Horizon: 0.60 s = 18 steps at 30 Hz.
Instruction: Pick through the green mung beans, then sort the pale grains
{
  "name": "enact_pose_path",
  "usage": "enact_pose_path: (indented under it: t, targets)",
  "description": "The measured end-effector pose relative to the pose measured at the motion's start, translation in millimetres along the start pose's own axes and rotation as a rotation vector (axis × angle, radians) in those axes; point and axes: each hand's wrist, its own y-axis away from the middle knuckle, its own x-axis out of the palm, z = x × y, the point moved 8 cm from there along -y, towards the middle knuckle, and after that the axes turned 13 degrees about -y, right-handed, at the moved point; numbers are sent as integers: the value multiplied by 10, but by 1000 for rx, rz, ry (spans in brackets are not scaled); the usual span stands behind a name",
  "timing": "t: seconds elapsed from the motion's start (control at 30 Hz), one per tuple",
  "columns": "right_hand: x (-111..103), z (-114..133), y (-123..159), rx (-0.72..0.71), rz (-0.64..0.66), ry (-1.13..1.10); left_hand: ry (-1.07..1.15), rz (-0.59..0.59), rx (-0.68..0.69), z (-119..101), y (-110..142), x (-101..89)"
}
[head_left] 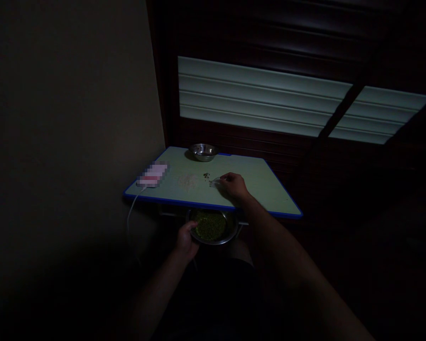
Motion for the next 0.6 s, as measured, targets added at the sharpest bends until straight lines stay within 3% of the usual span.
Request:
enact_pose_path:
  t: [0.2,0.5,0.6]
  targets:
    - [42,-19,2,-6,28,-23,-2,2,-10,5,2,2]
    - [70,-44,80,20,62,-236,16,6,-7,4,7,6]
    - [58,-7,109,11,59,-184,5,14,-1,-5,16,12]
